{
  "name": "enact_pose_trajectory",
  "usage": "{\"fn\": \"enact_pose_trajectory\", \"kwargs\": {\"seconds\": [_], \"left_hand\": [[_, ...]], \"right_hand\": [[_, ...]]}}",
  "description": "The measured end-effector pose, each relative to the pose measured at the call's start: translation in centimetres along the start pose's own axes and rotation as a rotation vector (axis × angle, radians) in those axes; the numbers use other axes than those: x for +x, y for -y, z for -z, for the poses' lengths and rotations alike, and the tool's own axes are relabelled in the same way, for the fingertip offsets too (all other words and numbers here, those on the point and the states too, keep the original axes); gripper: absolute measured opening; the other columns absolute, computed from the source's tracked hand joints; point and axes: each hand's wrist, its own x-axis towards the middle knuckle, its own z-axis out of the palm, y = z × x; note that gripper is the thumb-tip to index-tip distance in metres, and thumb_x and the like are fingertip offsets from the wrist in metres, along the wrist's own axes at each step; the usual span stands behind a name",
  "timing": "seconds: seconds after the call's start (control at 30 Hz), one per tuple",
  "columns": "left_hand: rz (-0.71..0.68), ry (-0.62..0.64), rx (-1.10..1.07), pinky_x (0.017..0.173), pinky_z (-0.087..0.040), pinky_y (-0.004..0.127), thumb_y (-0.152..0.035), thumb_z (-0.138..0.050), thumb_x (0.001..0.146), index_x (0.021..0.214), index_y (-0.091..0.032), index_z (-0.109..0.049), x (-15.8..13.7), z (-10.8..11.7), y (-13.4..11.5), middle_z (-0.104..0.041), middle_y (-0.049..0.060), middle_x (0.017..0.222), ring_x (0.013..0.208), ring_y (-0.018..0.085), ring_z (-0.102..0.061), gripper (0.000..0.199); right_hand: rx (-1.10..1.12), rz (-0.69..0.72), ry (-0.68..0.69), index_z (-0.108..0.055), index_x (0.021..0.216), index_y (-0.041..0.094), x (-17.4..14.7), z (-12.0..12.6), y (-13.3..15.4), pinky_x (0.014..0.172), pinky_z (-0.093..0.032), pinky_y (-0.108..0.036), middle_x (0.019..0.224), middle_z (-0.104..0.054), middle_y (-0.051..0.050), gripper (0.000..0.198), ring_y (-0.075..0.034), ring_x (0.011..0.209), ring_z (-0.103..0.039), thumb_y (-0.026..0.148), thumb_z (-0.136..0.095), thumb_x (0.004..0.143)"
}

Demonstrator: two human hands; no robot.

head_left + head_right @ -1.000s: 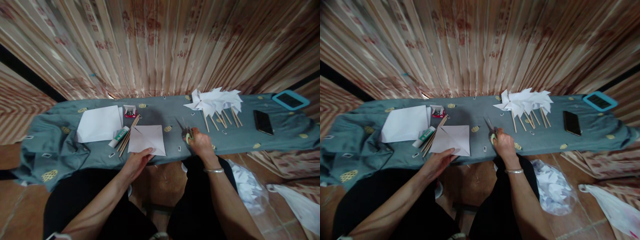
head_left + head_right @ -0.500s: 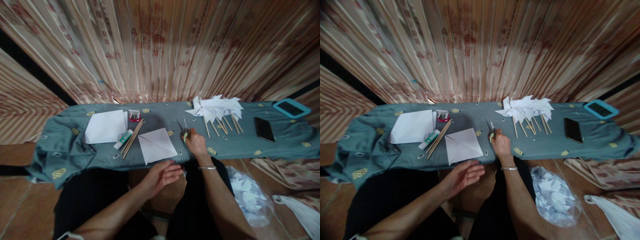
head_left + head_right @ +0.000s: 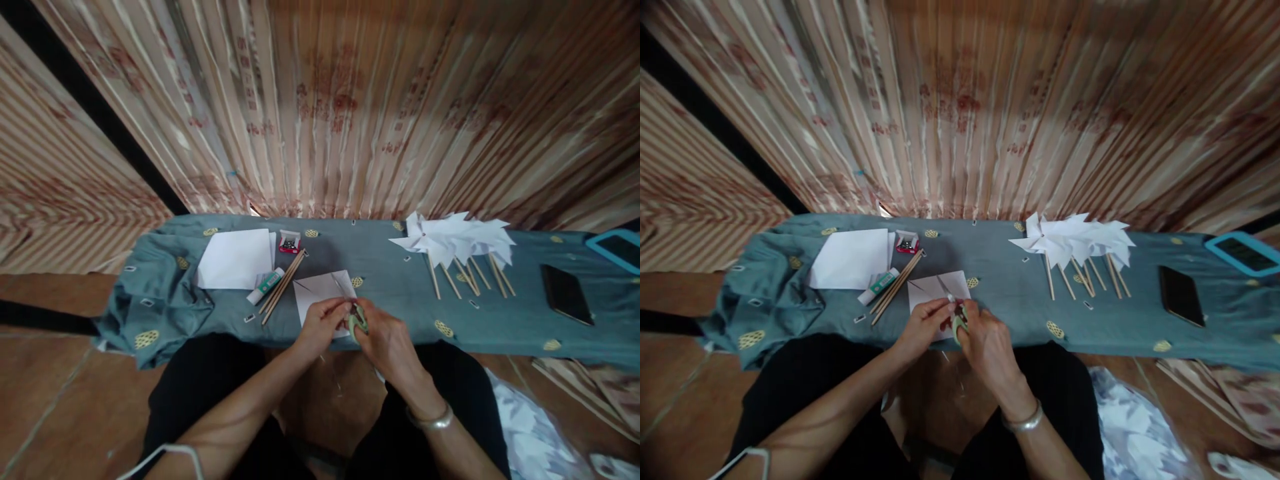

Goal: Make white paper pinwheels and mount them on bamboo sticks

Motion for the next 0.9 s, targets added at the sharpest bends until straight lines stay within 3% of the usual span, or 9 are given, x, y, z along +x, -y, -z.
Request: {"fn": "enact_pose_trajectory", "kwargs": {"seconds": [0.1, 0.23, 0.33, 0.4, 0.5, 0.6, 0.7, 0.8, 0.9], "left_hand": [[-0.036, 0.015, 0.039, 0.054, -0.039, 0.023, -0.046, -0.071, 0.069, 0.067, -0.014, -0.072, 0.2, 0.1, 0.3, -0.056, -0.002, 0.052, 0.052, 0.01, -0.046, 0.032], [-0.017, 0.032, 0.023, 0.06, -0.045, 0.025, -0.048, -0.07, 0.071, 0.075, -0.014, -0.074, 0.4, -0.2, 0.6, -0.064, 0.001, 0.061, 0.057, 0.013, -0.054, 0.034], [-0.039, 0.077, 0.09, 0.071, -0.052, 0.031, -0.045, -0.062, 0.079, 0.091, -0.015, -0.074, 0.4, 0.1, 0.4, -0.072, 0.007, 0.079, 0.072, 0.019, -0.064, 0.035], [-0.148, 0.069, 0.274, 0.083, -0.052, 0.036, -0.037, -0.057, 0.084, 0.108, -0.018, -0.07, 0.2, 1.1, 0.2, -0.073, 0.01, 0.101, 0.091, 0.023, -0.067, 0.033], [-0.368, 0.136, 0.76, 0.107, -0.038, 0.047, -0.024, -0.054, 0.086, 0.111, -0.02, -0.069, -0.6, 3.1, 0.4, -0.066, 0.012, 0.123, 0.121, 0.027, -0.055, 0.03], [-0.457, 0.253, 1.146, 0.113, -0.027, 0.056, -0.021, -0.053, 0.087, 0.124, -0.017, -0.06, -1.8, 4.8, 1.6, -0.056, 0.014, 0.137, 0.14, 0.031, -0.034, 0.037], [-0.525, 0.301, 1.393, 0.114, -0.021, 0.058, -0.025, -0.054, 0.089, 0.136, -0.015, -0.047, -2.6, 5.5, 3.1, -0.046, 0.016, 0.146, 0.142, 0.031, -0.029, 0.048], [-0.586, 0.324, 1.511, 0.115, -0.019, 0.056, -0.03, -0.052, 0.091, 0.141, -0.011, -0.04, -2.1, 5.2, 3.9, -0.039, 0.02, 0.149, 0.142, 0.032, -0.029, 0.055], [-0.591, 0.327, 1.559, 0.115, -0.019, 0.055, -0.037, -0.052, 0.091, 0.14, -0.008, -0.04, -0.9, 4.4, 3.8, -0.04, 0.022, 0.148, 0.141, 0.033, -0.03, 0.059]], "right_hand": [[0.077, 0.051, -0.033, -0.051, 0.125, 0.012, -0.8, 0.2, 0.5, 0.071, -0.055, -0.033, 0.093, -0.073, -0.012, 0.038, -0.025, 0.081, -0.072, 0.027, -0.05, 0.089], [0.087, 0.077, -0.065, -0.051, 0.125, 0.012, -1.6, 0.9, -0.1, 0.07, -0.056, -0.032, 0.099, -0.073, -0.013, 0.037, -0.024, 0.079, -0.072, 0.032, -0.046, 0.094], [0.035, 0.031, -0.075, -0.055, 0.121, 0.013, -1.0, 1.3, -2.0, 0.073, -0.055, -0.031, 0.101, -0.073, -0.013, 0.033, -0.022, 0.079, -0.072, 0.031, -0.047, 0.094], [-0.052, -0.06, -0.07, -0.058, 0.118, 0.013, 0.3, 1.5, -4.3, 0.076, -0.054, -0.033, 0.098, -0.074, -0.013, 0.031, -0.024, 0.082, -0.072, 0.029, -0.051, 0.092], [-0.189, -0.21, -0.048, -0.064, 0.109, 0.011, 2.4, 1.4, -8.0, 0.072, -0.054, -0.035, 0.089, -0.074, -0.014, 0.026, -0.027, 0.079, -0.072, 0.025, -0.052, 0.09], [-0.207, -0.196, -0.083, -0.067, 0.104, 0.009, 3.0, 0.9, -9.8, 0.086, -0.052, -0.038, 0.11, -0.07, -0.02, 0.024, -0.028, 0.1, -0.067, 0.018, -0.048, 0.091], [-0.189, -0.121, -0.126, -0.064, 0.116, 0.011, 1.7, -0.3, -8.0, 0.1, -0.046, -0.042, 0.126, -0.062, -0.019, 0.032, -0.027, 0.12, -0.056, 0.02, -0.042, 0.095], [-0.057, 0.106, -0.081, -0.055, 0.13, 0.013, -0.1, -2.2, -4.4, 0.102, -0.046, -0.044, 0.133, -0.058, -0.018, 0.038, -0.025, 0.126, -0.052, 0.023, -0.038, 0.098], [-0.022, 0.188, -0.049, -0.051, 0.134, 0.013, -0.7, -3.9, -1.9, 0.102, -0.045, -0.046, 0.137, -0.055, -0.018, 0.04, -0.026, 0.13, -0.048, 0.021, -0.036, 0.098]]}}
